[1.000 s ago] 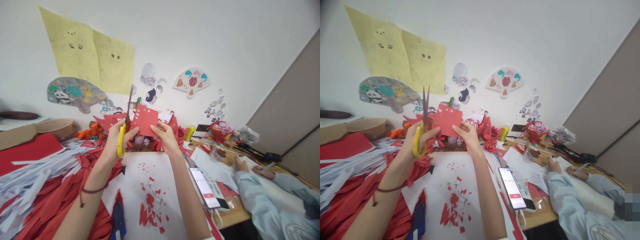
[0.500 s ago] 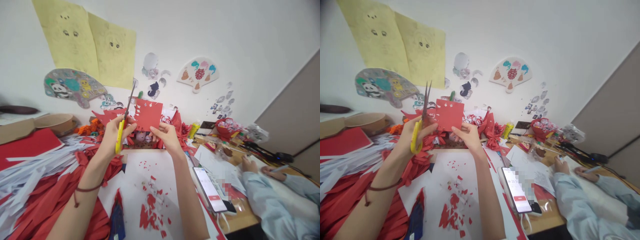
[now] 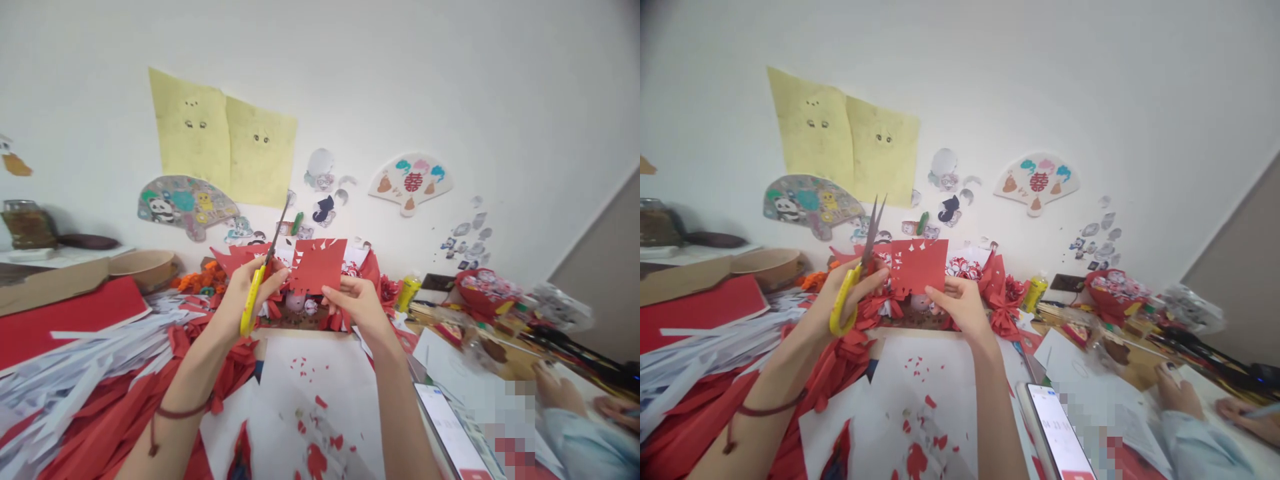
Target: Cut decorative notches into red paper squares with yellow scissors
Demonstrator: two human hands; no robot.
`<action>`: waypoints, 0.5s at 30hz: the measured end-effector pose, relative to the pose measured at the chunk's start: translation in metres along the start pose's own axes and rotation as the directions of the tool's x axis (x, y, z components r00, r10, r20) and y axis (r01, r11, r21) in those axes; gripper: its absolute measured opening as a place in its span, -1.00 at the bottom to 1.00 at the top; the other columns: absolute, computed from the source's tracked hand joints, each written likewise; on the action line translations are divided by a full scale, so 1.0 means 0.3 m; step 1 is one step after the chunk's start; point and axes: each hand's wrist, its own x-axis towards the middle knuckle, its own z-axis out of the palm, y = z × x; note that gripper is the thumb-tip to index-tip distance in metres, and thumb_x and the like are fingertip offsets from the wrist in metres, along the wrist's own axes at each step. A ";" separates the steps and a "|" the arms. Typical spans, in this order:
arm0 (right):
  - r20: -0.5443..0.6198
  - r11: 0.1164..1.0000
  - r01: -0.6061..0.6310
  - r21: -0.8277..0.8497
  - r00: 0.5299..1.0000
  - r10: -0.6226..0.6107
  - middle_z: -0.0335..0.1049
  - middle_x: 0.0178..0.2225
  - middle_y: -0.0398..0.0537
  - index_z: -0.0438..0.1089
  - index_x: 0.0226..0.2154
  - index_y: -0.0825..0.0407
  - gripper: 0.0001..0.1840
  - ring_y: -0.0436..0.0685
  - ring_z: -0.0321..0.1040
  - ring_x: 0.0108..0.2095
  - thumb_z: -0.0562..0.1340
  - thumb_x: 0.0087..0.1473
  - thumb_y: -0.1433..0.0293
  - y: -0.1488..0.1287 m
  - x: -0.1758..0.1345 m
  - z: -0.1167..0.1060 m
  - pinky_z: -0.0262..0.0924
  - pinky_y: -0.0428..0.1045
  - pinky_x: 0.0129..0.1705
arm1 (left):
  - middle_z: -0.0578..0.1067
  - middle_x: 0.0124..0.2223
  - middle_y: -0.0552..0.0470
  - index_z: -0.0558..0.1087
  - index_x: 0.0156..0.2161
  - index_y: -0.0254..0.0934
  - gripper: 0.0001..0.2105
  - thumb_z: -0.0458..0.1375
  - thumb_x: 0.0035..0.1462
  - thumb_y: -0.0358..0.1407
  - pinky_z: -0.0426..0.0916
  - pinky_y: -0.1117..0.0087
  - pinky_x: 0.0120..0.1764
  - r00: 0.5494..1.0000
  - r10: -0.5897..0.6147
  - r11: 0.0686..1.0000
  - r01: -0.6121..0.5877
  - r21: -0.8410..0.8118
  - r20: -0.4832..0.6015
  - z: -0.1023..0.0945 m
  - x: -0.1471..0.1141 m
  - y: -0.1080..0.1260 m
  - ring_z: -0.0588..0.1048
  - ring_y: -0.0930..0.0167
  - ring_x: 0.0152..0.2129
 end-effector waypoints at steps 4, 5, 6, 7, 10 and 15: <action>0.001 1.000 -0.002 -0.006 1.000 0.002 0.45 -0.53 -0.10 0.50 -0.40 0.08 -0.74 -0.05 0.27 -0.60 0.37 -0.06 0.21 0.005 0.004 -0.011 0.17 -0.12 -0.54 | 0.40 -0.46 0.11 0.40 -0.36 -0.28 -0.76 0.20 0.06 -0.11 0.23 0.47 -0.40 0.999 0.025 1.000 -0.024 0.015 -0.047 0.000 0.002 -0.008 0.34 0.49 -0.50; 0.000 1.000 -0.004 -0.003 1.000 0.004 0.45 -0.53 -0.10 0.49 -0.41 0.08 -0.74 -0.06 0.27 -0.60 0.38 -0.07 0.22 0.007 0.004 -0.012 0.17 -0.12 -0.54 | 0.43 -0.44 0.09 0.41 -0.34 -0.28 -0.75 0.19 0.06 -0.11 0.25 0.45 -0.38 0.998 0.027 1.000 -0.027 0.006 -0.054 0.000 0.003 -0.010 0.37 0.47 -0.47; 0.001 1.000 -0.008 -0.002 1.000 0.008 0.45 -0.54 -0.11 0.49 -0.42 0.08 -0.75 -0.06 0.26 -0.61 0.38 -0.08 0.22 0.008 0.004 -0.013 0.17 -0.12 -0.54 | 0.44 -0.42 0.07 0.42 -0.32 -0.28 -0.75 0.19 0.07 -0.11 0.26 0.44 -0.36 0.998 0.030 1.000 -0.030 -0.002 -0.057 0.000 0.004 -0.011 0.39 0.46 -0.45; 0.003 1.000 -0.012 -0.004 1.000 0.012 0.44 -0.54 -0.11 0.50 -0.41 0.08 -0.75 -0.06 0.26 -0.61 0.39 -0.08 0.22 0.010 0.003 -0.013 0.18 -0.12 -0.54 | 0.45 -0.41 0.06 0.42 -0.31 -0.29 -0.76 0.18 0.08 -0.11 0.27 0.43 -0.34 0.998 0.034 0.999 -0.035 -0.006 -0.057 -0.001 0.004 -0.012 0.40 0.45 -0.44; 0.027 0.999 -0.025 -0.021 0.999 0.025 0.45 -0.53 -0.11 0.51 -0.39 0.08 -0.74 -0.05 0.27 -0.59 0.38 -0.08 0.22 0.011 -0.001 -0.011 0.20 -0.11 -0.53 | 0.45 -0.39 0.08 0.42 -0.32 -0.28 -0.79 0.22 0.05 -0.16 0.29 0.44 -0.30 0.998 0.040 0.999 -0.041 -0.022 -0.057 0.000 -0.001 -0.004 0.41 0.46 -0.42; 0.114 0.998 -0.051 -0.044 0.992 0.055 0.47 -0.50 -0.09 0.54 -0.32 0.08 -0.73 -0.06 0.26 -0.58 0.38 -0.06 0.24 0.004 -0.006 -0.007 0.21 -0.11 -0.50 | 0.34 -0.49 0.17 0.37 -0.38 -0.27 -0.78 0.29 -0.03 -0.20 0.25 0.51 -0.44 0.996 -0.006 0.997 -0.001 -0.072 -0.089 0.007 -0.013 0.013 0.31 0.53 -0.53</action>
